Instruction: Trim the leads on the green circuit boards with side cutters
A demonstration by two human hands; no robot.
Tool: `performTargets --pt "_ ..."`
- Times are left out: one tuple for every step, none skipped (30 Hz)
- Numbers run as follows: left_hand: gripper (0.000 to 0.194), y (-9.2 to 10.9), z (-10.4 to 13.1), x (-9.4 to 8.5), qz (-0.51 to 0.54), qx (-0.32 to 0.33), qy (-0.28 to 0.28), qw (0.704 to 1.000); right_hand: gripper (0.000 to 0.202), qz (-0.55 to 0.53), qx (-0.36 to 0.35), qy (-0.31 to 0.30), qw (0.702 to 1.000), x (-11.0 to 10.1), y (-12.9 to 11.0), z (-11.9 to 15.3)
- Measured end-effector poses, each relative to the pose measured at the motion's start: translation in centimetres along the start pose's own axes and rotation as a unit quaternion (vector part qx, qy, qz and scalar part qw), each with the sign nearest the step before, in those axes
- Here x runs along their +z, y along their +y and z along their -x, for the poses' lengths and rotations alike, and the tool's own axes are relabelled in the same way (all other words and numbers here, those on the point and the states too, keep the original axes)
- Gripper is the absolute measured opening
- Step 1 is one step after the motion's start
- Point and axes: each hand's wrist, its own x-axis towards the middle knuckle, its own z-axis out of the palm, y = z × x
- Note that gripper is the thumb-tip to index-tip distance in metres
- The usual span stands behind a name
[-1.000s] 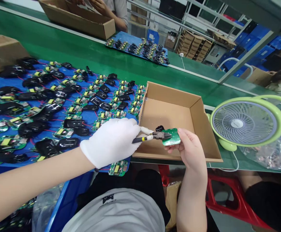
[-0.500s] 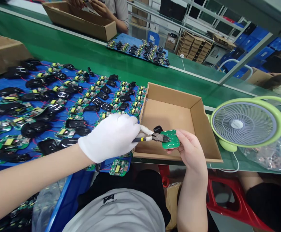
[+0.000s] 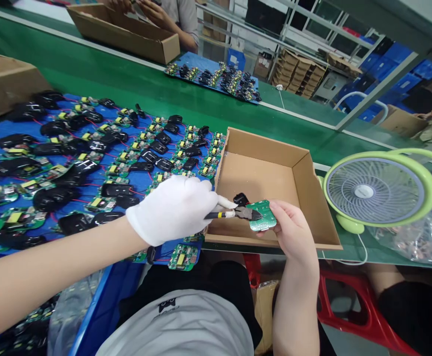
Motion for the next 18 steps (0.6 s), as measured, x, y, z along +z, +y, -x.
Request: performTargets --pt "0.021 0.06 0.02 -0.02 -0.001 -0.004 -0.002 1.0 0.03 0.0 0.001 0.002 1.0 0.02 -0.02 -0.01" --pt "0.022 0.13 0.05 -0.04 -0.002 -0.007 -0.003 1.0 0.03 0.001 0.003 0.003 1.0 0.05 -0.05 -0.02" --pt "0.024 0.17 0.08 -0.06 -0.003 -0.01 -0.003 1.0 0.031 0.001 0.004 0.004 1.0 0.08 -0.09 -0.03" --pt "0.025 0.21 0.1 -0.07 -0.006 -0.011 -0.003 1.0 0.031 0.001 0.006 0.006 1.0 0.11 -0.13 -0.03" --pt "0.026 0.22 0.12 -0.07 -0.008 -0.012 0.0 1.0 0.031 0.0 0.006 0.007 1.0 0.14 -0.16 -0.03" --pt "0.026 0.22 0.13 -0.05 -0.01 -0.014 0.007 1.0 0.031 0.0 0.006 0.008 1.0 0.17 -0.19 -0.03" --pt "0.025 0.21 0.14 -0.02 -0.012 -0.015 0.018 1.0 0.031 -0.001 0.004 0.01 1.0 0.2 -0.2 -0.04" --pt "0.023 0.22 0.14 0.02 -0.01 -0.015 0.029 0.999 0.032 -0.002 0.003 0.013 1.0 0.24 -0.21 -0.04" --pt "0.021 0.23 0.14 0.07 -0.004 -0.015 0.039 0.999 0.032 -0.003 0.001 0.015 1.0 0.27 -0.22 -0.04" --pt "0.019 0.27 0.15 0.12 0.004 -0.015 0.048 0.999 0.033 -0.004 0.0 0.017 1.0 0.3 -0.22 -0.04" --pt "0.018 0.34 0.18 0.17 0.013 -0.017 0.057 0.998 0.033 -0.004 -0.001 0.019 1.0 0.32 -0.23 -0.04" --pt "0.017 0.43 0.21 0.22 0.021 -0.02 0.064 0.998 0.032 -0.004 -0.001 0.02 1.0 0.33 -0.24 -0.02" --pt "0.018 0.55 0.25 0.27 0.027 -0.022 0.071 0.997 0.032 -0.004 -0.002 0.022 1.0 0.34 -0.26 -0.01" --pt "0.018 0.66 0.29 0.31 0.03 -0.024 0.08 0.996 0.031 -0.003 -0.002 0.023 1.0 0.34 -0.28 0.01" --pt "0.018 0.78 0.32 0.35 0.031 -0.023 0.089 0.995 0.031 -0.003 -0.002 0.023 1.0 0.33 -0.3 0.02" --pt "0.018 0.88 0.35 0.38 0.033 -0.019 0.096 0.995 0.031 -0.002 -0.002 0.023 1.0 0.31 -0.32 0.04" --pt "0.018 0.96 0.36 0.41 0.036 -0.013 0.101 0.994 0.032 -0.001 -0.001 0.024 1.0 0.3 -0.33 0.06" --pt "0.018 1.01 0.36 0.44 0.039 -0.009 0.103 0.994 0.032 -0.001 -0.001 0.024 1.0 0.29 -0.33 0.07"
